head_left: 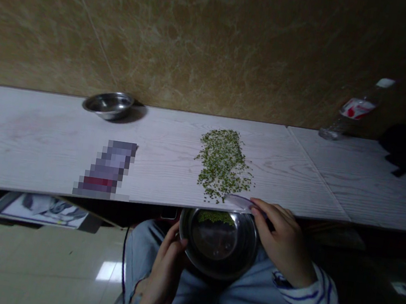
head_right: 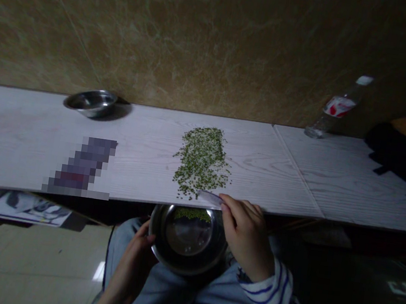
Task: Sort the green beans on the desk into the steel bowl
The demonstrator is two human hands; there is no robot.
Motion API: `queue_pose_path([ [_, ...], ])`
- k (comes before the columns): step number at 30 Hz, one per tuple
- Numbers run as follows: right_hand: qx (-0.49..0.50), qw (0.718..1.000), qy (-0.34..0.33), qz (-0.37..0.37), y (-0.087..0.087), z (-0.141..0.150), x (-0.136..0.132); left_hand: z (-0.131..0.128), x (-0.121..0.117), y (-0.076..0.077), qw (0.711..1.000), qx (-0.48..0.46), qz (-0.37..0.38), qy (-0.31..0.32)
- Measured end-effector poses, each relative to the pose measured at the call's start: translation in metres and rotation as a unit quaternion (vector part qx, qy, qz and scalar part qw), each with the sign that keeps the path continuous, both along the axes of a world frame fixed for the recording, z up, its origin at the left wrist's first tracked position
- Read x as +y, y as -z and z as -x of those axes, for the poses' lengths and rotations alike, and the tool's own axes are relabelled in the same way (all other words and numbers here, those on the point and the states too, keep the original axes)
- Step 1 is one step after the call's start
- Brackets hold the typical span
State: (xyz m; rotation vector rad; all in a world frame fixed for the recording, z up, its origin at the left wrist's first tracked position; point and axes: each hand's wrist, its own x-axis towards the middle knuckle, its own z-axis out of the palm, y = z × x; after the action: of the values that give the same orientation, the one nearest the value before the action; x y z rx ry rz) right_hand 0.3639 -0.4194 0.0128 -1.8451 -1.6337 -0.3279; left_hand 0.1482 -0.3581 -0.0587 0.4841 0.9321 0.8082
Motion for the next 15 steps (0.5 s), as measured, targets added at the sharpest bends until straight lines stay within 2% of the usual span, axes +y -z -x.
queue_pose_path([
  [8, -0.004, 1.0, -0.002, 0.003, 0.0023, -0.0011, -0.0059, 0.0004, -0.0001, 0.0034, 1.0, 0.01, -0.003, -0.006],
  [15, -0.008, 1.0, 0.004, 0.005, 0.0022, -0.0016, -0.0007, 0.001, -0.0007, -0.0009, 1.0, 0.0, 0.003, -0.006],
])
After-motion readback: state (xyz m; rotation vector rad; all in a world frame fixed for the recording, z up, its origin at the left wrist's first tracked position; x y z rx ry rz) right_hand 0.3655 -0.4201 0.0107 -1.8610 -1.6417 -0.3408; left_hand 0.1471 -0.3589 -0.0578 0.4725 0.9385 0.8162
